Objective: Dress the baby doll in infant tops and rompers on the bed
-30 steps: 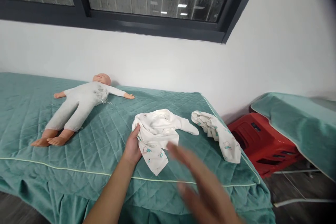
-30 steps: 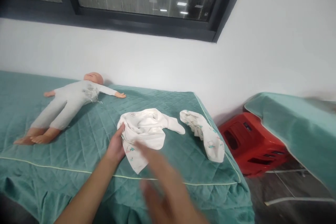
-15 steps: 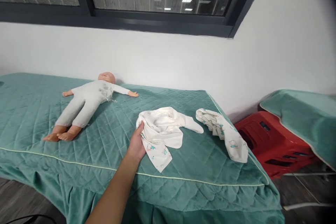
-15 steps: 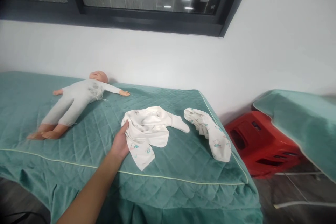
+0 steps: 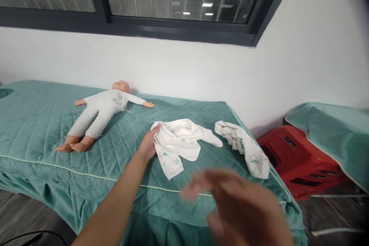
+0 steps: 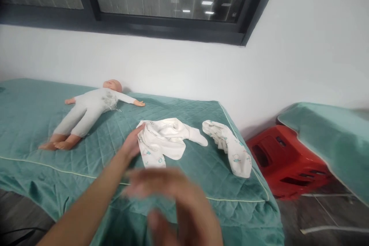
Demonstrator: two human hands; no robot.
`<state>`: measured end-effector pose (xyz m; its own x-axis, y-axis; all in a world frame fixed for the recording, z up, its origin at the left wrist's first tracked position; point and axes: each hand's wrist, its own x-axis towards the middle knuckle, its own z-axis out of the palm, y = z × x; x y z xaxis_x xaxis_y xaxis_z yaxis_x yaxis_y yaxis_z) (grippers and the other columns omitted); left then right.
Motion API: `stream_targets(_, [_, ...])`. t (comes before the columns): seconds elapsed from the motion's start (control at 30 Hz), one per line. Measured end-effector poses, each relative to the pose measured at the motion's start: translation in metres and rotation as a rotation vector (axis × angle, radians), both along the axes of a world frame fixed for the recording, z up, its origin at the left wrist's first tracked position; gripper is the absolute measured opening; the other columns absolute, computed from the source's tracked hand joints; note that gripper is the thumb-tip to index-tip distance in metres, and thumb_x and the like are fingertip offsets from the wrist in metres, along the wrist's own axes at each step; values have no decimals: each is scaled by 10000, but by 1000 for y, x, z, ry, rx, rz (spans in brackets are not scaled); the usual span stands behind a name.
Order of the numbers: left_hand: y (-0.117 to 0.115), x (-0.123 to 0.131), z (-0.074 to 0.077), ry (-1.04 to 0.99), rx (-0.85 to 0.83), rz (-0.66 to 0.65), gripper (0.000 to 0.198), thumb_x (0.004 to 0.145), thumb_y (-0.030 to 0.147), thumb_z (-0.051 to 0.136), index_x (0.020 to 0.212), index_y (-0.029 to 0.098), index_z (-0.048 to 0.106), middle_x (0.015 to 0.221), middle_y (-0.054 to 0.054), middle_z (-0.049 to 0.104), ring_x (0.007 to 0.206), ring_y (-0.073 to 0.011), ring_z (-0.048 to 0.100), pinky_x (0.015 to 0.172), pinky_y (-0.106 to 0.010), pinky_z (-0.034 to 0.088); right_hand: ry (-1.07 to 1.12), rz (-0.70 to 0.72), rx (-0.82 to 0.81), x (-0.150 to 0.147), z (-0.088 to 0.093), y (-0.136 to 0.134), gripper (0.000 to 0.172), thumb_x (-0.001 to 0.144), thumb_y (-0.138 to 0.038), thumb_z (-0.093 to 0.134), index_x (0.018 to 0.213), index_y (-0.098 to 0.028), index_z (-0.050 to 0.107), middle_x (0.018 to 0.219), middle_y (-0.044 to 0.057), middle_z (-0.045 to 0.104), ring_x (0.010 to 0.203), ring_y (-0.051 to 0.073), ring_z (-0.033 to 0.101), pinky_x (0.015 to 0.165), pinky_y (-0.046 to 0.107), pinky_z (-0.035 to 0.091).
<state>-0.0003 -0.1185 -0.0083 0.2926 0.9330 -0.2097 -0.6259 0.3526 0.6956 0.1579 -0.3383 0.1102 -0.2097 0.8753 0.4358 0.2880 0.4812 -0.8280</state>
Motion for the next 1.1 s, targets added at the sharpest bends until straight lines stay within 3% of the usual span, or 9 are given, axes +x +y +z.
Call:
stream_targets(0.13, [12, -9, 45, 376, 192, -55, 333, 691, 318, 783, 927, 101, 696, 889, -125, 737, 773, -242, 683, 732, -333, 532, -116, -95, 36, 19, 8, 81, 425, 919, -265, 555, 1334, -329, 493, 1393, 55, 532, 1270, 232, 525, 1010, 448, 502])
stream_targets(0.27, [-6, -12, 116, 656, 626, -241, 285, 734, 390, 723, 869, 144, 676, 813, -22, 674, 739, -174, 609, 669, -263, 459, -397, -111, 124, 40, 21, 151, 585, 839, -230, 622, 1397, -255, 451, 1455, 74, 462, 1341, 236, 442, 1109, 461, 396])
stream_targets(0.37, [-29, -14, 166, 865, 903, -276, 263, 788, 418, 662, 766, 158, 621, 725, 21, 586, 683, -130, 531, 601, -226, 380, -491, -25, 167, 44, 44, 181, 524, 829, -226, 618, 1344, -249, 528, 1407, 54, 524, 1284, 219, 493, 1107, 428, 378])
stream_targets(0.47, [-46, -20, 196, 981, 1036, -267, 297, 813, 455, 616, 778, 161, 631, 707, 20, 561, 664, -124, 500, 569, -221, 341, -503, 119, 46, 39, 71, 192, 325, 881, -263, 546, 1183, -209, 653, 1125, 38, 687, 1018, 191, 630, 933, 365, 482])
stream_targets(0.53, [-53, -26, 205, 1043, 1079, -229, 307, 824, 461, 592, 785, 161, 648, 712, 13, 575, 671, -128, 506, 569, -222, 343, -467, 232, -28, 33, 84, 192, 292, 871, -275, 574, 1132, -188, 673, 1024, 32, 701, 936, 177, 636, 858, 324, 494])
stream_targets(0.7, [-62, -43, 211, 1151, 1166, -236, 328, 857, 458, 549, 790, 165, 679, 728, 1, 629, 689, -138, 541, 582, -226, 372, -255, 568, -204, 15, 92, 176, 383, 779, -221, 707, 1148, -178, 614, 1122, 48, 654, 998, 158, 609, 875, 299, 486])
stream_targets(0.87, [-68, -61, 219, 1269, 1244, -134, 290, 873, 416, 538, 868, 197, 729, 833, -6, 705, 766, -157, 592, 643, -232, 422, -280, 681, -343, 0, 95, 167, 292, 797, -294, 698, 1039, -147, 626, 974, 34, 672, 923, 158, 616, 828, 298, 477])
stream_targets(0.97, [-63, -72, 220, 1426, 1265, 34, 236, 853, 368, 559, 925, 225, 733, 898, -6, 723, 828, -177, 620, 716, -253, 449, -513, 481, -217, -1, 102, 169, 262, 824, -357, 656, 986, -150, 648, 926, 28, 671, 841, 149, 604, 744, 266, 447])
stream_targets(1.1, [-52, -85, 208, 1767, 1203, 319, 220, 847, 325, 546, 972, 229, 699, 936, -26, 723, 830, -214, 639, 753, -305, 454, -863, -28, 94, 9, 107, 172, 207, 901, -267, 491, 981, -180, 660, 889, 27, 668, 789, 152, 573, 698, 262, 385])
